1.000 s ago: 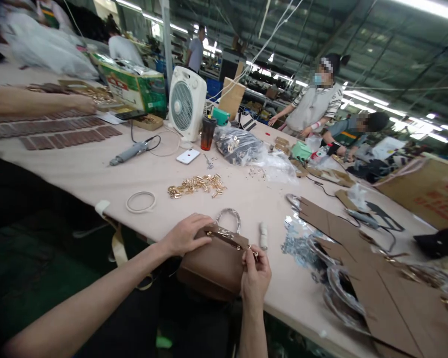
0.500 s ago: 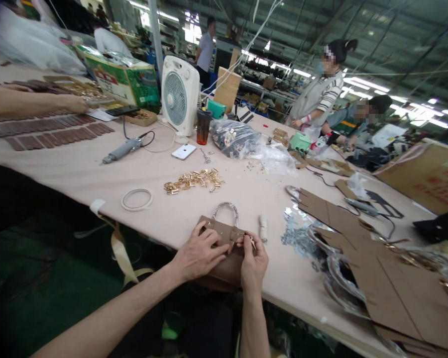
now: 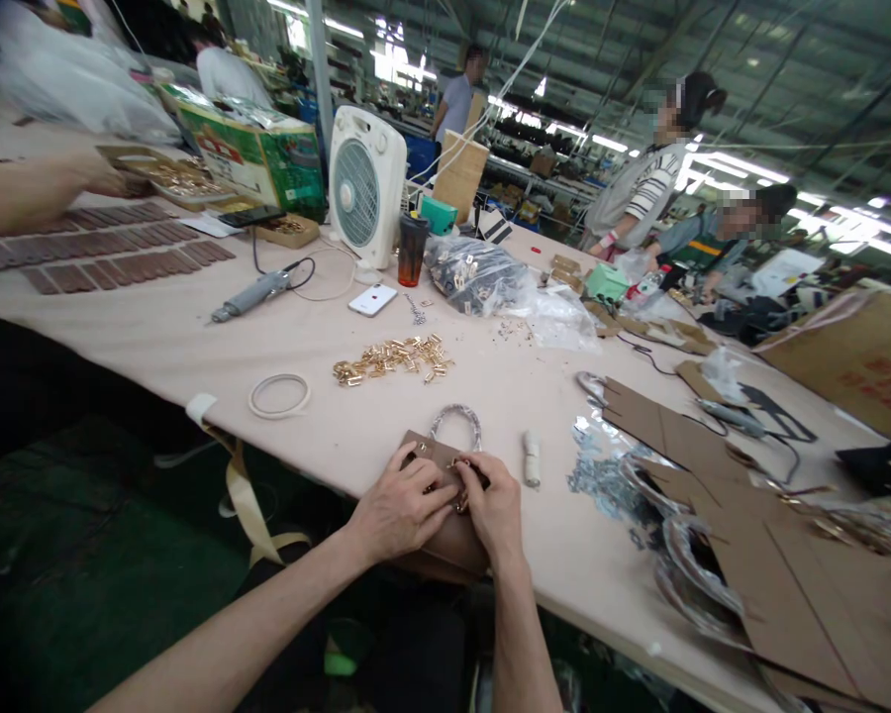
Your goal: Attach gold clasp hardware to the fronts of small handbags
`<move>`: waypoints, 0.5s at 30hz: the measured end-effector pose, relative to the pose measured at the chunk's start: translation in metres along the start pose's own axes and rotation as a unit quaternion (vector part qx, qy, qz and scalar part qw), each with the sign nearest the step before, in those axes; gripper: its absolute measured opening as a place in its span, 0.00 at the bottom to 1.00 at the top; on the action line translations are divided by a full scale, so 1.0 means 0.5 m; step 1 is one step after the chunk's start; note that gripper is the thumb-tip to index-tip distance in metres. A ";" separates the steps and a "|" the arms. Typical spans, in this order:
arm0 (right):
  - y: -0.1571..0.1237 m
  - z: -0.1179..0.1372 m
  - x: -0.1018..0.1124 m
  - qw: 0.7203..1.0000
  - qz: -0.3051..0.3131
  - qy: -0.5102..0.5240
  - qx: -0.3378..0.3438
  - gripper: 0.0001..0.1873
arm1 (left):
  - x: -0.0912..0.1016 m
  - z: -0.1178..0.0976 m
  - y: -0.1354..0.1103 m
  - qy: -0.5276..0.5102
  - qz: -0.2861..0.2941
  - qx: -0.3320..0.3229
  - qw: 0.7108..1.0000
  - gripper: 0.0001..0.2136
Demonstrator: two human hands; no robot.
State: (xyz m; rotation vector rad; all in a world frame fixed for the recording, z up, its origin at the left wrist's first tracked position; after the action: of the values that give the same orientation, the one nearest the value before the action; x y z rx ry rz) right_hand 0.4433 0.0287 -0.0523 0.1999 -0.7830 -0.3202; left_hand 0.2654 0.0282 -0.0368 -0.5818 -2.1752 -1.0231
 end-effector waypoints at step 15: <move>-0.003 -0.023 -0.008 0.999 -0.005 0.016 -0.029 0.14 | 0.011 0.056 -0.003 -0.133 -0.172 0.144 0.965 0.14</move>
State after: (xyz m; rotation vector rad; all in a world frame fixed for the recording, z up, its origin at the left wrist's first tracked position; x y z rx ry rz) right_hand 0.4486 0.0294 -0.0635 0.1549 -0.7412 -0.3477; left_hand 0.2503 0.0500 -0.0471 -0.2174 -2.6697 -0.8063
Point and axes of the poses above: each hand's wrist, its own y-axis towards the middle knuckle, its own x-axis out of the back of the hand, z = x × y, the point moved 4 cm from there along y, towards the middle knuckle, and after that the axes turned 11 degrees about -y, right-handed, at the moved point
